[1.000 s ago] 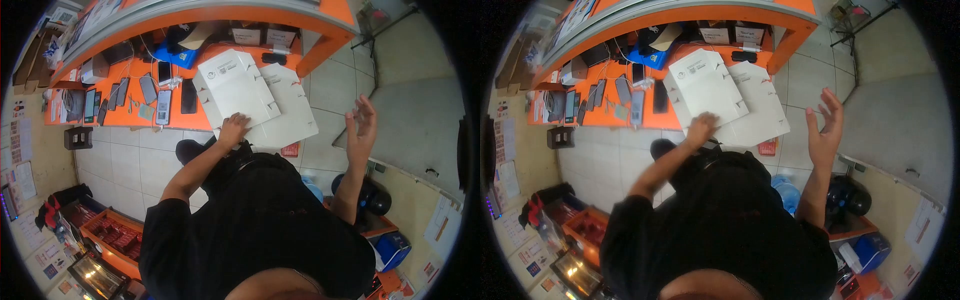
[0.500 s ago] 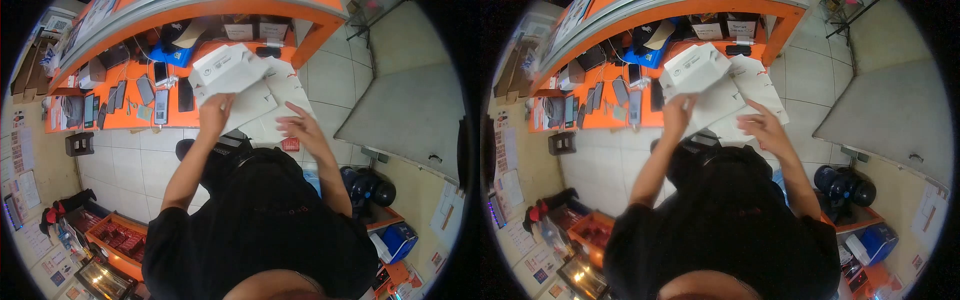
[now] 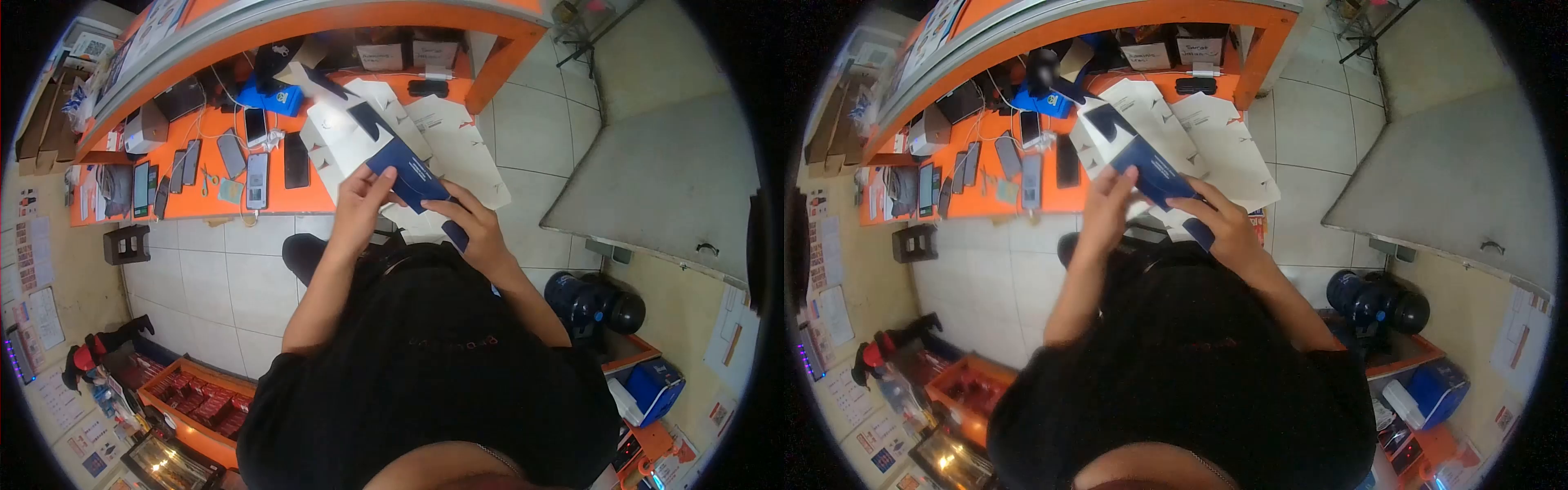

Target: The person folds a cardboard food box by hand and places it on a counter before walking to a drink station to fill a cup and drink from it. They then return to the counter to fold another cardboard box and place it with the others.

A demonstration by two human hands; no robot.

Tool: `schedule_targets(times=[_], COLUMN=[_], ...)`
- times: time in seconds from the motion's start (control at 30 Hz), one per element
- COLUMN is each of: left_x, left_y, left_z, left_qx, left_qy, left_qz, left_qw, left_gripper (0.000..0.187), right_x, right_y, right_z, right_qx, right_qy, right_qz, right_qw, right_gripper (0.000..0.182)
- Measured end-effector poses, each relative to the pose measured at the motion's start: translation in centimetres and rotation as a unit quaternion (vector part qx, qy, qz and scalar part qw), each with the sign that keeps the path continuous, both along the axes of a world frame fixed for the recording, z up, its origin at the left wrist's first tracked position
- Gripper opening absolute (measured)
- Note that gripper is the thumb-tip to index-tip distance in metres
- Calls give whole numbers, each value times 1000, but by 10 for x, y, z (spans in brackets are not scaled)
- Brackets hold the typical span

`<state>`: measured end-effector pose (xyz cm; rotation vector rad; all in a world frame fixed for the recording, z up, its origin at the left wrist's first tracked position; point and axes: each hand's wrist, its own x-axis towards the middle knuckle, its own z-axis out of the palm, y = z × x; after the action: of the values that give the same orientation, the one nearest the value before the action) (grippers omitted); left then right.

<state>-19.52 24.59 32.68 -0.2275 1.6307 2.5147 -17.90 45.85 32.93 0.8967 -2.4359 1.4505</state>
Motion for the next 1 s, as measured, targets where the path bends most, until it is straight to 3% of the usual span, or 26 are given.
schedule_targets(times=[0.1, 0.13, 0.23, 0.3, 0.43, 0.5, 0.6, 0.7, 0.83, 0.93, 1.0], left_x=[2, 5, 19, 29, 23, 10, 9, 23, 23, 25, 27], left_y=[0, 1, 20, 34, 42, 30, 24, 28, 38, 33, 28], left_z=[4, 8, 9, 7, 20, 24, 26, 20, 26, 26, 22], left_qx=[-55, -144, -166, -142, -123, -103, -90, -167, -108, -90, -86], left_qy=[-4, 20, 60, 84, 59, 60, 70, 51, 99, 91, 67], left_qz=[84, 105, 123, 93, 108, 106, 119, 39, 69, 69, -2], left_qw=[995, 984, 976, 982, 985, 987, 986, 984, 987, 989, 994], left_gripper=[26, 24, 20, 15, 20, 24, 23, 22, 20, 19, 24], right_x=[1, 1, 4, 0, -18, -20, -21, -21, -20, -19, -31], right_y=[4, 7, 10, 3, -5, 0, 5, 1, -4, -5, -7], right_z=[-1, -2, 1, 10, 23, 25, 34, 28, 21, 31, 45], right_qx=[-4, -6, 12, 14, 12, 57, 89, 47, -3, -8, -5], right_qy=[5, 5, 55, 65, 120, 176, 189, 175, 190, 125, 108], right_qz=[-19, -19, -8, -89, -128, -38, 4, -31, -61, -142, -111], right_qw=[1000, 1000, 998, 994, 984, 982, 978, 983, 980, 982, 988], right_gripper=[49, 49, 53, 50, 45, 38, 38, 36, 34, 38, 34])
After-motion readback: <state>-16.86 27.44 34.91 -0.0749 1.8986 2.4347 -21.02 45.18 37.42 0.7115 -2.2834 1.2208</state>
